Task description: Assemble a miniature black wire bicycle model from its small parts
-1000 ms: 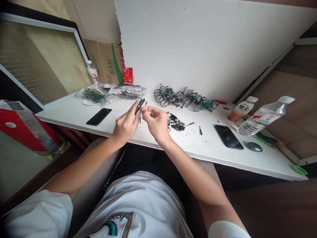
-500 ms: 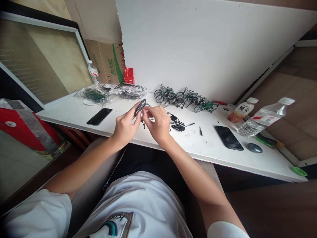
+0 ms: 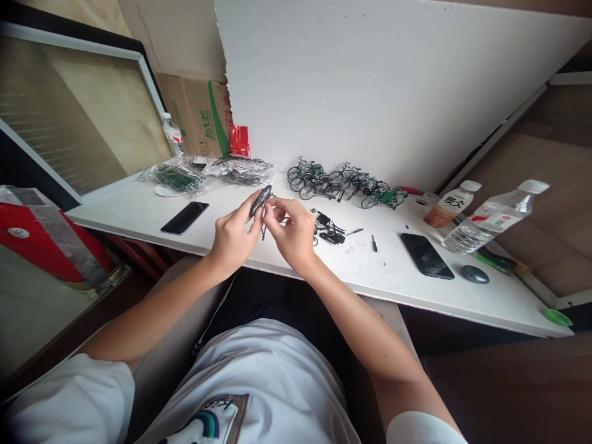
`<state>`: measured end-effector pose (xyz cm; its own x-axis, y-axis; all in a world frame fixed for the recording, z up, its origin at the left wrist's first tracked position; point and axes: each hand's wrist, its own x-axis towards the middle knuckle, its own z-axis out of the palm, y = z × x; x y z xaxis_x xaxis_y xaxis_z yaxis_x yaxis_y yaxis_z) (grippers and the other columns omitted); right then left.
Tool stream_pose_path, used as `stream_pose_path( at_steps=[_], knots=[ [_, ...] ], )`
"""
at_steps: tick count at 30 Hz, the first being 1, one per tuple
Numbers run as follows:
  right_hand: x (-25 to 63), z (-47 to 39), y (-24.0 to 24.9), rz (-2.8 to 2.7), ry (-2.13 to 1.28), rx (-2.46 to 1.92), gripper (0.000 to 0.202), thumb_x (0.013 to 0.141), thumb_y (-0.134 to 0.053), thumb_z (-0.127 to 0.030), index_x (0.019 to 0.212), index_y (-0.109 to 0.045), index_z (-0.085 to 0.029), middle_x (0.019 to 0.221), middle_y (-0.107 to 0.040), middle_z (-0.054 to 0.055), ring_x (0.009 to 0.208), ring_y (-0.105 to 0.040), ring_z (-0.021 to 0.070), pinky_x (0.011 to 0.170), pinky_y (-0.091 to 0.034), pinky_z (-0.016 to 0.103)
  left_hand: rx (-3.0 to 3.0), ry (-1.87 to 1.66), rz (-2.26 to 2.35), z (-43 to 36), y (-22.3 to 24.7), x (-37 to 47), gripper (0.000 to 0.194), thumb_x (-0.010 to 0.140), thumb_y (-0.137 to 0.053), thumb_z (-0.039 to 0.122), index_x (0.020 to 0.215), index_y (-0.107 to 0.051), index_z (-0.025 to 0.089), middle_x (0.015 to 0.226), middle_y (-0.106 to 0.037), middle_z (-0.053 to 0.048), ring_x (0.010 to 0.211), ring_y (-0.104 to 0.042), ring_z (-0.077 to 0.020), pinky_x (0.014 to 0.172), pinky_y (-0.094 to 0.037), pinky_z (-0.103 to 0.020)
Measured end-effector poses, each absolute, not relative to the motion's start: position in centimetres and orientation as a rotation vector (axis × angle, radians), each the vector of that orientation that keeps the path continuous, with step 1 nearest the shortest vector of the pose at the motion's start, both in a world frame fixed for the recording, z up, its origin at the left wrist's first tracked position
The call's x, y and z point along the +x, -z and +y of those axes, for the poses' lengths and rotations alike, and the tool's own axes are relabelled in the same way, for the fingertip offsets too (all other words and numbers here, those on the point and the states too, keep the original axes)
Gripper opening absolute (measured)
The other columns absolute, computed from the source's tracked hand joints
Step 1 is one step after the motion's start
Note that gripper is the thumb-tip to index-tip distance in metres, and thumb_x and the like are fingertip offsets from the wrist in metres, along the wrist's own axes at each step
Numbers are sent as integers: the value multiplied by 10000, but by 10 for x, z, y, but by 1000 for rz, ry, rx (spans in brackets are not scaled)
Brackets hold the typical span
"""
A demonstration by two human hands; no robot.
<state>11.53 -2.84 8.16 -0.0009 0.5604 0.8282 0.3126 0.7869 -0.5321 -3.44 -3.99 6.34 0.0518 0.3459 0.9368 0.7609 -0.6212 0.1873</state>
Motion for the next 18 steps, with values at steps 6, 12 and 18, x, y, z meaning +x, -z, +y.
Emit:
stream_pose_path(
  at_steps=[6, 12, 18],
  knots=[
    [114, -33, -83, -1530, -554, -792, 339, 983, -727, -520, 963, -795, -188, 749, -649, 20, 650, -530, 137, 574, -429, 279, -2000, 1574, -1139, -38, -61, -36, 421, 1133, -511, 321, 1483, -651, 133, 1295, -807, -158, 1045, -839, -230, 918, -671, -279],
    [112, -33, -87, -1503, -693, -785, 390, 955, -753, -573, 940, -781, -184, 750, -659, 23, 665, -539, 141, 606, -434, 285, -1961, 1531, -1091, -37, -59, -36, 424, 1128, -518, 277, 1514, -623, 136, 1300, -807, -150, 1039, -840, -225, 931, -672, -275],
    [114, -33, -96, -1389, -1031, -761, 438, 829, -859, -613, 842, -746, -189, 689, -606, -4, 606, -470, 115, 549, -391, 265, -1999, 1415, -1057, -32, -53, -42, 529, 1130, -464, 196, 1654, -460, 128, 1489, -698, -187, 1284, -760, -255, 1071, -638, -289]
  ],
)
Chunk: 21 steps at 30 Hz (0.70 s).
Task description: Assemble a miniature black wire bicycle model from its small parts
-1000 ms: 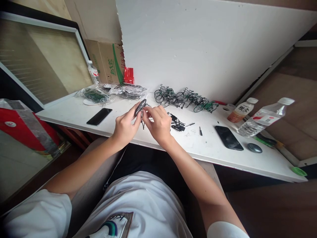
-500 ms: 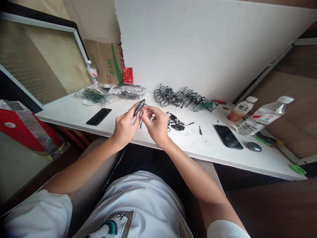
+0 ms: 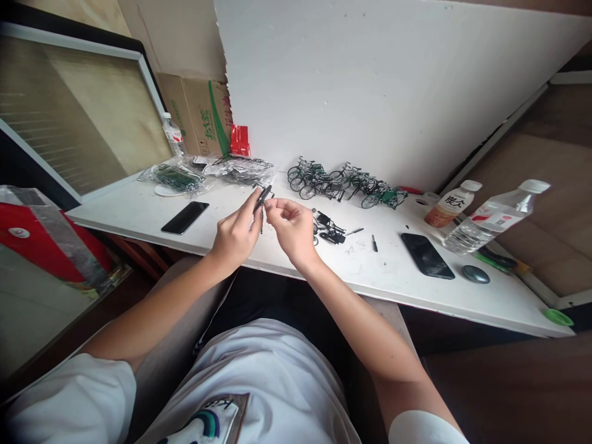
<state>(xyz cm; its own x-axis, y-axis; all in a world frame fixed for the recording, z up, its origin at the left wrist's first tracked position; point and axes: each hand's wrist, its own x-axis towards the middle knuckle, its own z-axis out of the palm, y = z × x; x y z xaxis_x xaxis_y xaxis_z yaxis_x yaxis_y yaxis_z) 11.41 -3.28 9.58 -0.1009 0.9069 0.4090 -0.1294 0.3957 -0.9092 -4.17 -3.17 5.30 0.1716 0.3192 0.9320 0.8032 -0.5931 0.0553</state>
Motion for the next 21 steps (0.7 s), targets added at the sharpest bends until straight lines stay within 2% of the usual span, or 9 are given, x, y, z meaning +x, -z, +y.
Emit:
stream_pose_path(
  at_steps=[3, 6, 8, 10, 12, 16, 18, 21],
  knots=[
    [117, -33, -102, -1303, -1273, -779, 430, 766, -904, -566, 747, -696, -190, 653, -535, -28, 576, -386, 91, 488, -294, 240, -2037, 1341, -1028, -30, -50, -46, 601, 1132, -429, 169, 1722, -328, 117, 1560, -632, -208, 1403, -677, -279, 1134, -612, -318],
    [120, -32, -106, -1238, -1445, -782, 414, 723, -919, -507, 694, -651, -192, 676, -513, -32, 620, -411, 92, 495, -292, 213, -2037, 1280, -988, -29, -50, -48, 641, 1126, -411, 139, 1746, -256, 104, 1602, -588, -216, 1477, -606, -289, 1191, -577, -343],
    [121, -31, -106, -1240, -1446, -793, 396, 737, -906, -502, 705, -660, -193, 683, -515, -32, 623, -419, 93, 500, -299, 215, -2035, 1273, -974, -29, -50, -48, 642, 1122, -416, 129, 1744, -262, 104, 1604, -585, -217, 1482, -601, -289, 1196, -572, -344],
    [120, -30, -101, -1308, -1304, -796, 379, 793, -875, -535, 770, -711, -194, 679, -541, -26, 606, -432, 100, 510, -325, 238, -2026, 1306, -974, -28, -51, -48, 613, 1122, -435, 140, 1723, -321, 109, 1566, -626, -214, 1428, -657, -280, 1157, -598, -328],
    [119, -29, -95, -1428, -1011, -793, 367, 876, -819, -561, 870, -766, -198, 702, -601, -4, 615, -485, 121, 545, -383, 271, -2006, 1365, -994, -28, -53, -46, 556, 1129, -462, 179, 1680, -415, 123, 1491, -695, -197, 1306, -748, -261, 1091, -634, -307],
    [117, -25, -82, -1611, -325, -760, 290, 1017, -694, -482, 967, -802, -218, 755, -689, 38, 711, -596, 177, 673, -496, 334, -1970, 1458, -1023, -31, -59, -41, 453, 1131, -508, 247, 1567, -564, 137, 1345, -788, -156, 1097, -830, -226, 996, -667, -286],
    [117, -24, -79, -1642, -162, -738, 269, 1042, -665, -445, 971, -802, -224, 728, -689, 35, 713, -605, 187, 712, -526, 352, -1954, 1471, -1020, -33, -61, -40, 432, 1130, -512, 250, 1539, -591, 137, 1323, -798, -149, 1075, -834, -218, 980, -669, -278],
    [118, -23, -79, -1652, -115, -735, 262, 1049, -656, -432, 983, -797, -222, 718, -693, 30, 695, -612, 184, 710, -542, 353, -1943, 1476, -1012, -35, -62, -38, 430, 1128, -513, 245, 1537, -593, 138, 1331, -796, -147, 1079, -832, -213, 979, -666, -271]
  ],
)
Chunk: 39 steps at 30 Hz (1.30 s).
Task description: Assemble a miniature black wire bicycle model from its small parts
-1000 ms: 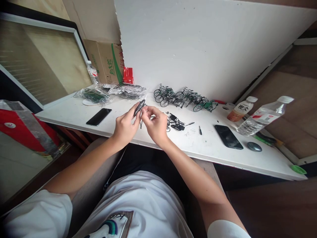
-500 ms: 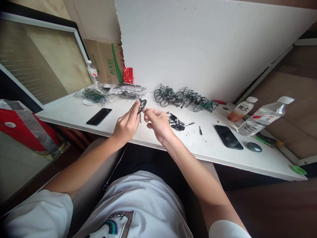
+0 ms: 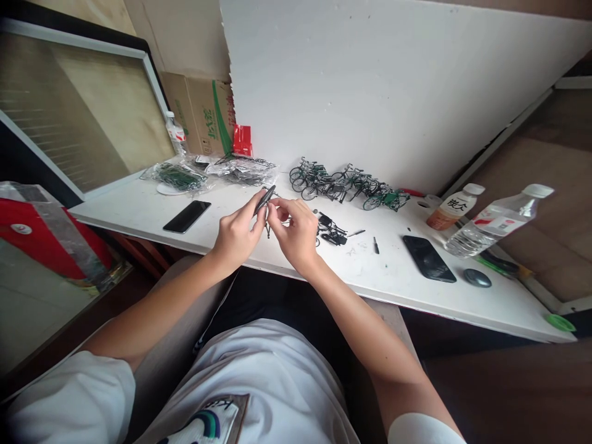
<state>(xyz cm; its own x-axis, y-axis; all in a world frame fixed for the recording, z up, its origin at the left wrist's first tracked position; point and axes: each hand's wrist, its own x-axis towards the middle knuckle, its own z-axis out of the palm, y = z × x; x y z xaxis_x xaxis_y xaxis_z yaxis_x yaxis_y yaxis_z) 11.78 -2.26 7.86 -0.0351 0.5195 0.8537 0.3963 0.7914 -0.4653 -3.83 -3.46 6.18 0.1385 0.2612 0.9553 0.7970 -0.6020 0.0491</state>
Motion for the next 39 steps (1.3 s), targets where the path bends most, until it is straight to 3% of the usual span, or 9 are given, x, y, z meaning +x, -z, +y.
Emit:
stream_pose_path(
  at_steps=[9, 16, 28, 34, 39],
  knots=[
    [115, -28, -80, -1609, -295, -789, 272, 1021, -663, -448, 967, -774, -206, 748, -683, 21, 691, -602, 162, 664, -488, 316, -1989, 1493, -1035, -35, -58, -38, 463, 1124, -514, 240, 1576, -556, 151, 1371, -777, -158, 1125, -822, -230, 1023, -654, -298],
    [115, -35, -87, -1535, -665, -826, 397, 978, -708, -607, 986, -771, -215, 786, -633, 20, 644, -485, 145, 567, -381, 296, -2016, 1473, -1064, -34, -57, -39, 488, 1129, -486, 238, 1606, -529, 145, 1408, -754, -177, 1162, -812, -243, 1040, -652, -302],
    [116, -34, -94, -1520, -791, -809, 424, 940, -749, -625, 944, -761, -201, 720, -591, 8, 684, -545, 159, 602, -417, 289, -2026, 1401, -1063, -33, -56, -41, 508, 1127, -461, 188, 1631, -482, 131, 1474, -710, -183, 1272, -767, -255, 1057, -648, -296],
    [115, -33, -89, -1524, -709, -802, 401, 981, -709, -605, 1015, -778, -211, 763, -632, 20, 698, -561, 166, 598, -430, 300, -1982, 1458, -1024, -33, -60, -41, 450, 1129, -492, 221, 1565, -562, 134, 1412, -752, -170, 1188, -804, -237, 1036, -654, -288],
    [121, -26, -84, -1676, -220, -769, 255, 1035, -662, -456, 1004, -796, -241, 762, -679, 45, 752, -596, 206, 752, -509, 365, -2014, 1534, -1086, -36, -63, -38, 421, 1140, -496, 294, 1509, -618, 131, 1316, -799, -160, 1089, -832, -232, 971, -671, -291]
  ],
)
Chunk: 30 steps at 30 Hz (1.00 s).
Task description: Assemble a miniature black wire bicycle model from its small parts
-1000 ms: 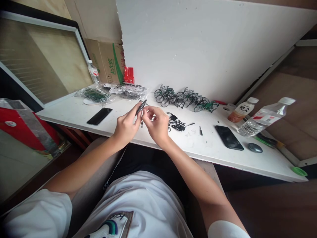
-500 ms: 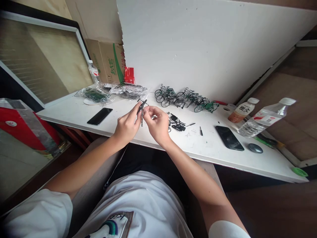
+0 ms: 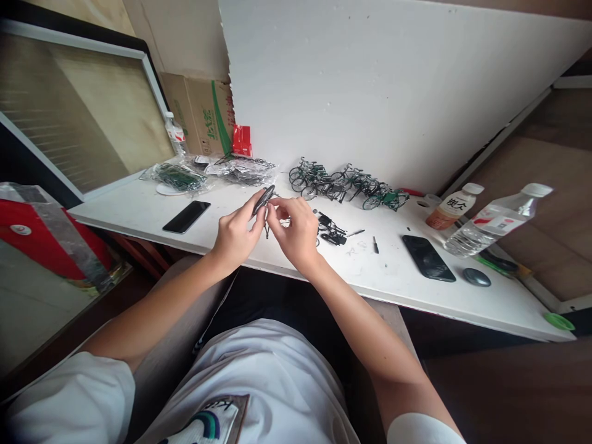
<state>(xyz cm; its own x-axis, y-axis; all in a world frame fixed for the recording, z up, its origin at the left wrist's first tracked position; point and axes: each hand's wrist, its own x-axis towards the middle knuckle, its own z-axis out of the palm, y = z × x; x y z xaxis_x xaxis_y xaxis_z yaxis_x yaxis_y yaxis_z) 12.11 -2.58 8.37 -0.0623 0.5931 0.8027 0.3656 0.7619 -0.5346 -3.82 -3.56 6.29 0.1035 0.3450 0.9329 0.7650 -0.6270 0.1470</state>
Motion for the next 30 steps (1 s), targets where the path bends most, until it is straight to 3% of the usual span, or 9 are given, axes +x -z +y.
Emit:
stream_pose_path(
  at_steps=[6, 16, 30],
  knots=[
    [124, -18, -79, -1734, -81, -799, 220, 1033, -646, -414, 1001, -804, -264, 736, -678, 48, 753, -596, 226, 821, -529, 395, -2033, 1544, -1133, -36, -60, -36, 433, 1144, -485, 319, 1516, -622, 146, 1310, -803, -152, 1067, -836, -225, 959, -671, -286],
    [116, -33, -85, -1557, -578, -818, 332, 997, -691, -548, 975, -777, -228, 745, -617, 18, 670, -524, 167, 601, -403, 316, -2020, 1520, -1075, -35, -58, -39, 445, 1128, -504, 257, 1549, -595, 143, 1357, -782, -164, 1125, -823, -232, 999, -663, -289],
    [112, -35, -85, -1504, -709, -810, 363, 972, -715, -594, 984, -727, -232, 742, -561, -6, 650, -458, 148, 593, -385, 297, -1980, 1483, -1070, -34, -56, -38, 460, 1132, -496, 262, 1571, -576, 150, 1371, -776, -161, 1137, -819, -231, 1004, -659, -283]
  ],
)
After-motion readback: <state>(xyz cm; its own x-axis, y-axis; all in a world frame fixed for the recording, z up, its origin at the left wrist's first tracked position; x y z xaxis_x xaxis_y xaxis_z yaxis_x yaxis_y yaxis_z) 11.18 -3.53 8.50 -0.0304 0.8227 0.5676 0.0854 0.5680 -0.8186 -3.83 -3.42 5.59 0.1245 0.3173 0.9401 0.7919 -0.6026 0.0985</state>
